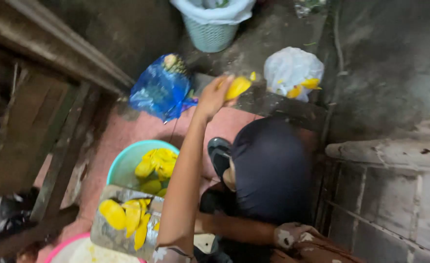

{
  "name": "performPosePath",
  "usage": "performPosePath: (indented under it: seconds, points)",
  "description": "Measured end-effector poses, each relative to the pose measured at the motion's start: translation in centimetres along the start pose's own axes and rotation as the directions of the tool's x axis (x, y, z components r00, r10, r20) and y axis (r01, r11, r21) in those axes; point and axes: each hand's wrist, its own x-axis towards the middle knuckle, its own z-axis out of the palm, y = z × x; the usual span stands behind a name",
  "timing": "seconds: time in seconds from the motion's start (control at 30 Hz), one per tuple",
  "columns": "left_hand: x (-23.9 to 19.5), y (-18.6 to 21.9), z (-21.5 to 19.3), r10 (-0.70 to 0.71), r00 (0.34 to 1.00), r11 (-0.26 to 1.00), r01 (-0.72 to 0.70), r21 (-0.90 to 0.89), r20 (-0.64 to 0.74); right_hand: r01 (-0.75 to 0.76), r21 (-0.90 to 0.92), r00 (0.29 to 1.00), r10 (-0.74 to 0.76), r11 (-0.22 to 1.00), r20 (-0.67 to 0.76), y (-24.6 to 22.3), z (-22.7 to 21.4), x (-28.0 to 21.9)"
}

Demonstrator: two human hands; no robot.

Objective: Slicing a mango into thin strips on a cutting board using a kitchen knife.

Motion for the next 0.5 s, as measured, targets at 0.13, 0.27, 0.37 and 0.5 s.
performPosePath:
  seconds: [0.13,0.27,0.37,0.5]
  points:
    - [0.0,8.8,4.2,0.065,0.946,0.936,-0.168,0.308,0.317,0.052,-0.001,0.994,-0.052,0.999,-0.093,3.2,7.8,5.1]
    - [-3.7,11.8,0.4,0.131,0.926,0.989,-0.096,-0.114,0.354,0.116,-0.016,0.986,-0.118,0.993,-0.12,7.6,11.8,5.1]
    - [-6.6,11.3,-5.3,0.133,0.968,0.99,-0.118,-0.079,0.211,0.173,-0.024,0.978,-0.174,0.985,-0.114,11.2,0.8,0.1]
    - [-14.0,11.5,-13.0,0.303,0.949,0.951,-0.307,-0.044,-0.084,0.132,-0.055,0.991,-0.13,0.99,0.041,0.3,-8.0,-12.3]
